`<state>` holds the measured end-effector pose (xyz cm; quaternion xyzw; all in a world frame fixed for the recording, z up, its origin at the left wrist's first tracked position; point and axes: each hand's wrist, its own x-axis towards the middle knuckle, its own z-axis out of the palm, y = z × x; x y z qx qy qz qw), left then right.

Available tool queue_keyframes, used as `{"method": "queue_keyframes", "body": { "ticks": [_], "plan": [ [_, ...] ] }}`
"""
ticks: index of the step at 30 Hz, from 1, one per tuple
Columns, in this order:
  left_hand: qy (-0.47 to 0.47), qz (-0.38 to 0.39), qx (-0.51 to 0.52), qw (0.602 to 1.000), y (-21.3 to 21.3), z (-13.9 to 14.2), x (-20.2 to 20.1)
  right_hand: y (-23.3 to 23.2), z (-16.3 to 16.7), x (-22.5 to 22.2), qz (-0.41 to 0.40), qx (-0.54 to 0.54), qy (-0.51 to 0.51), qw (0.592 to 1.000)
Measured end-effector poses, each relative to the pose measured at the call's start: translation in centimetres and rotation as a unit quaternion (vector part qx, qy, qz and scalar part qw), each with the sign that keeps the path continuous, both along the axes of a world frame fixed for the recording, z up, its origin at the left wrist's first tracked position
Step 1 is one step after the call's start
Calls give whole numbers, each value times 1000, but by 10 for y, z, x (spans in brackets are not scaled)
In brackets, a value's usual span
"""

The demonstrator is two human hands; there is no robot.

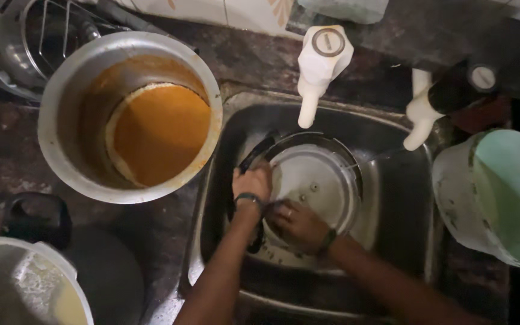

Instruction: The person washes dishes at a kitchen sink, rinsing a ladle and scrubbing a pressure cooker lid with a sponge under running water. They turn the lid over to scrub both sides, rinse it, then wash a metal cup and a bowl, placing cleaned items aside.

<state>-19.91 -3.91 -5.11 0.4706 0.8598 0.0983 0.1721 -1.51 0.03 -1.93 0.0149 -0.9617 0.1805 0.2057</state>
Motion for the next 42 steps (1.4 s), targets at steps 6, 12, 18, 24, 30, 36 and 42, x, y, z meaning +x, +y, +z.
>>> {"method": "queue_keyframes", "body": {
  "ticks": [6,12,18,24,30,36,42],
  "plan": [
    [38,3,35,999,-3,11,8,100,5,-12,-89,148,-44,984],
    [12,64,80,995,1,34,25,27,-2,62,-346,101,-326,874],
    [-2,71,73,995,0,30,27,-35,-10,-5,-288,-123,-239,919],
    [23,40,47,998,-10,26,20,59,7,-18,-376,-59,-168,909],
    [14,67,117,991,-3,39,28,56,-13,53,-408,-31,-288,866],
    [39,42,79,995,-8,40,21,15,-8,43,-331,-198,-27,922],
    [14,10,83,996,-7,27,24,17,-8,11,-243,-61,-8,968]
  ]
}}
